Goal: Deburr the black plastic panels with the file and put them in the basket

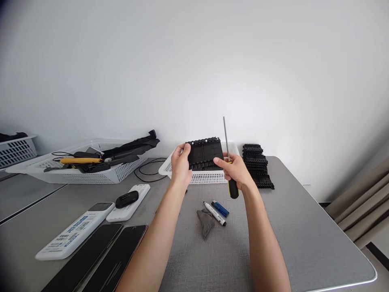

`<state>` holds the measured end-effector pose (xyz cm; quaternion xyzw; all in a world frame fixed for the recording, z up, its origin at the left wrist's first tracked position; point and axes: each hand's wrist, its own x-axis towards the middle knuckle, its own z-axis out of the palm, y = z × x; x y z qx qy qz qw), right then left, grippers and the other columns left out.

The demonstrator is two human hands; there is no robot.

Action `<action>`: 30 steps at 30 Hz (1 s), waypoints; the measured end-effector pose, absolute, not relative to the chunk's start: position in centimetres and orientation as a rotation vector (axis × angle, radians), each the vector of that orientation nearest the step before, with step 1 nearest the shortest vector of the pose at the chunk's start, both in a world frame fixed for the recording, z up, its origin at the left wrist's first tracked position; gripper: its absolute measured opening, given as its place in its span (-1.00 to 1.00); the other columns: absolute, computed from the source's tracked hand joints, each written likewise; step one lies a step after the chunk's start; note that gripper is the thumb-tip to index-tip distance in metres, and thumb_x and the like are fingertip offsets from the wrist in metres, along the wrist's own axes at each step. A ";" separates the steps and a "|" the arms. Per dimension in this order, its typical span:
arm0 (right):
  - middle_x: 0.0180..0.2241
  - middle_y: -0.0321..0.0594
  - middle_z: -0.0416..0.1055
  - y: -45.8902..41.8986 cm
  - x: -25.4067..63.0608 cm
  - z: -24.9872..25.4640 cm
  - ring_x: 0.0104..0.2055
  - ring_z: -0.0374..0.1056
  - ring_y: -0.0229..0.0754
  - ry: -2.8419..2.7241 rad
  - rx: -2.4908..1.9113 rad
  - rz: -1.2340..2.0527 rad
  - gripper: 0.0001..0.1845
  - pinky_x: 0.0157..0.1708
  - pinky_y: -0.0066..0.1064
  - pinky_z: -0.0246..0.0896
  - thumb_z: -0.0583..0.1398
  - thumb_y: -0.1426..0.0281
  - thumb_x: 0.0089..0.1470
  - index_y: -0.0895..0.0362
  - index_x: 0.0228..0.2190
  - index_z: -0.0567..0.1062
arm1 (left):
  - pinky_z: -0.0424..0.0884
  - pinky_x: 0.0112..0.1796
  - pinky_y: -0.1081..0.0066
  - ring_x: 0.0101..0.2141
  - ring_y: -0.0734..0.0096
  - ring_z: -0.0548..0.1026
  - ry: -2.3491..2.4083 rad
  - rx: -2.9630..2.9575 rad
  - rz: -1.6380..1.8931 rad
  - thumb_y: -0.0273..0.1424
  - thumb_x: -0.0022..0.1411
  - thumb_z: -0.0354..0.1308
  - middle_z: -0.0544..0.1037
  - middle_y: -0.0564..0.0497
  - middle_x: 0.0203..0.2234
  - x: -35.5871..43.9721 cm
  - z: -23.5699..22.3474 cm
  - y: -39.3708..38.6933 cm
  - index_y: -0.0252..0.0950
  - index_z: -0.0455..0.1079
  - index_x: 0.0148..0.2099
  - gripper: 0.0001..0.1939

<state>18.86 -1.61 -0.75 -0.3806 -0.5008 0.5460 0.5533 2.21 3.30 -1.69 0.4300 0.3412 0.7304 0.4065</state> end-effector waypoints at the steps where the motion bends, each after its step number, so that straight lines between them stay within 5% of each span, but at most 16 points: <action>1: -0.66 -0.59 -0.04 -1.6 18.7 -0.8 -0.69 -0.17 -0.49 -1.187 -0.890 1.295 -0.52 -0.77 -0.58 -0.21 0.46 0.17 -0.26 0.12 -0.40 0.37 | 0.42 -0.28 0.41 -0.29 0.38 0.49 0.854 1.074 1.828 -0.07 0.09 0.19 0.48 0.04 -0.36 2.3 -1.6 3.2 -0.22 0.25 -0.25 -0.65; 8: -0.67 -0.59 0.00 -0.9 18.5 -0.7 -0.71 -0.13 -0.48 -0.908 -0.863 1.065 -0.48 -0.79 -0.57 -0.17 0.48 0.21 -0.33 0.09 -0.44 0.30 | 0.37 -0.50 0.45 -0.46 0.40 0.48 0.849 1.193 1.599 -0.29 0.01 0.17 0.51 0.05 -0.43 1.5 -0.4 2.0 -0.23 0.35 -0.18 -0.72; 15: -0.70 -0.58 0.00 -1.0 18.8 -0.7 -0.71 -0.11 -0.46 -0.891 -0.898 0.951 -0.53 -0.78 -0.56 -0.13 0.44 0.18 -0.26 0.11 -0.42 0.35 | 0.49 -0.33 0.30 -0.35 0.26 0.57 0.819 1.482 1.269 -0.34 -0.01 0.29 0.61 -0.06 -0.34 2.3 -0.8 1.3 -0.25 0.36 -0.04 -0.56; 19: -0.67 -0.55 0.07 -1.0 18.4 -0.9 -0.71 -0.08 -0.45 -1.006 -0.925 0.953 -0.51 -0.78 -0.53 -0.11 0.43 0.13 -0.24 0.10 -0.36 0.38 | 0.51 -0.34 0.28 -0.32 0.19 0.58 0.918 1.529 1.312 -0.25 0.01 0.33 0.61 -0.11 -0.32 2.5 -1.6 2.0 -0.26 0.37 -0.06 -0.56; 30: -0.71 -0.38 0.12 -1.3 18.0 -1.0 -0.71 0.02 -0.37 -1.186 -0.996 0.700 -0.37 -0.71 -0.47 -0.12 0.08 -0.18 0.07 0.11 -0.62 0.35 | 0.42 -0.19 0.32 -0.25 0.29 0.52 0.981 1.682 1.638 -0.41 0.06 0.23 0.55 -0.01 -0.29 2.1 -2.1 2.9 -0.22 0.32 -0.09 -0.67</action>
